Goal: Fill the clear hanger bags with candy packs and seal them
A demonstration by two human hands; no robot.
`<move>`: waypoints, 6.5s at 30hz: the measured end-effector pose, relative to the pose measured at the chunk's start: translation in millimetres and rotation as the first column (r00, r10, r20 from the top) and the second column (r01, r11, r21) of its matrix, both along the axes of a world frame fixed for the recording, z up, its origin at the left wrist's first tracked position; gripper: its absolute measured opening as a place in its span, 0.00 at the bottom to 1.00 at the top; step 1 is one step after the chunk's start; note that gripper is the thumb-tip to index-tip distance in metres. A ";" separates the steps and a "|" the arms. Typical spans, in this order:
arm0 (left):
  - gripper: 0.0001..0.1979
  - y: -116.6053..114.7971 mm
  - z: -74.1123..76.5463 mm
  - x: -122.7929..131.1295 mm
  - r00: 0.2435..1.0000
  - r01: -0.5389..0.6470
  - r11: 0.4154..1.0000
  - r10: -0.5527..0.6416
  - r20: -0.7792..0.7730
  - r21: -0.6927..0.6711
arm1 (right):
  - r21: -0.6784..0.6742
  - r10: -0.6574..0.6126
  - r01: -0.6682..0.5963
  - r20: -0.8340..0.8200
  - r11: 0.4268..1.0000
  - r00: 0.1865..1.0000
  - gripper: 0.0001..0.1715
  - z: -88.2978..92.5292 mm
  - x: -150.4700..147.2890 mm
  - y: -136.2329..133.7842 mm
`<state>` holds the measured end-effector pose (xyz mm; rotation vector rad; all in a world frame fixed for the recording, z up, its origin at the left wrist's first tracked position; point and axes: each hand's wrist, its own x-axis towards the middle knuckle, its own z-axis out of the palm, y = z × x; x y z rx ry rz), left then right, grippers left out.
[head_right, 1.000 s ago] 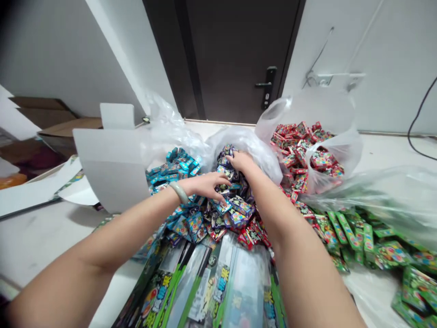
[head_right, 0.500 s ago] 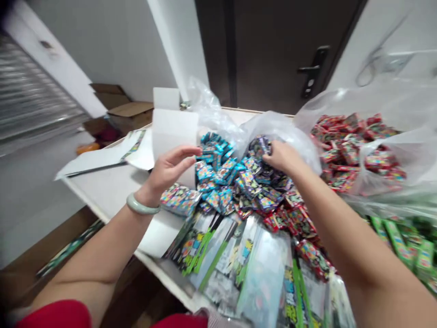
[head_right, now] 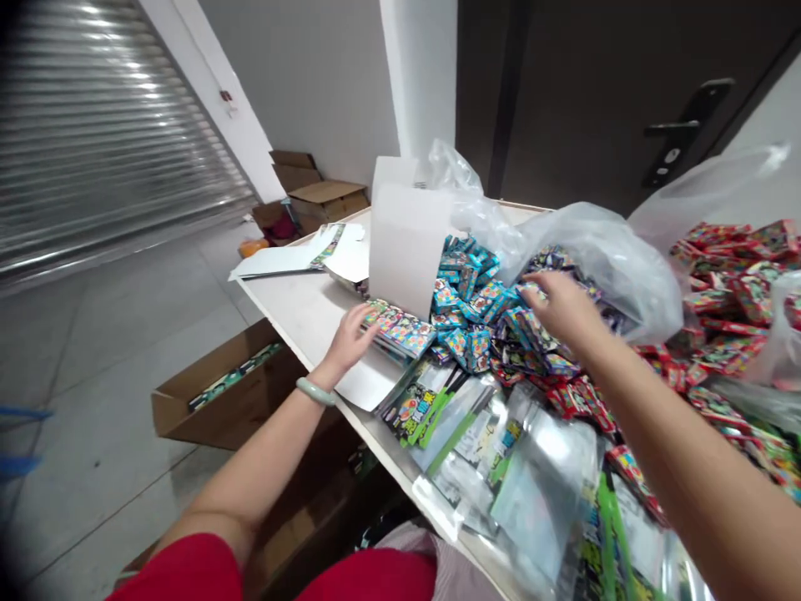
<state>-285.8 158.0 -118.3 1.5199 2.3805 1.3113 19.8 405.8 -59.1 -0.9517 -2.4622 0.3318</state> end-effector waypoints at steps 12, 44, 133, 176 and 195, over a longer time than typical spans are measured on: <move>0.15 4.6 -43.2 -74.1 0.937 -0.239 0.965 0.259 0.234 -0.110 | -0.447 0.236 -0.230 -0.044 0.864 0.971 0.27 -87.0 -142.1 -158.2; 0.40 20.7 -52.7 248.0 0.572 0.606 0.421 -0.820 0.003 -0.675 | -0.170 -0.042 0.151 0.517 0.974 0.855 0.51 -97.9 112.9 -124.6; 0.20 30.6 -25.0 206.8 0.431 0.244 0.958 -0.245 0.868 0.149 | -0.827 -0.693 -0.062 -0.508 0.559 0.512 0.29 -131.9 149.1 -224.0; 0.15 46.3 12.1 240.5 0.871 0.487 0.874 -0.485 0.071 0.001 | -0.314 -0.296 0.116 -0.618 0.942 0.728 0.26 -24.6 143.2 -178.4; 0.21 34.1 -13.5 290.9 0.078 0.364 0.869 -0.386 0.919 0.334 | -0.858 -0.397 -0.307 -0.472 0.413 0.787 0.17 -92.6 161.7 -221.6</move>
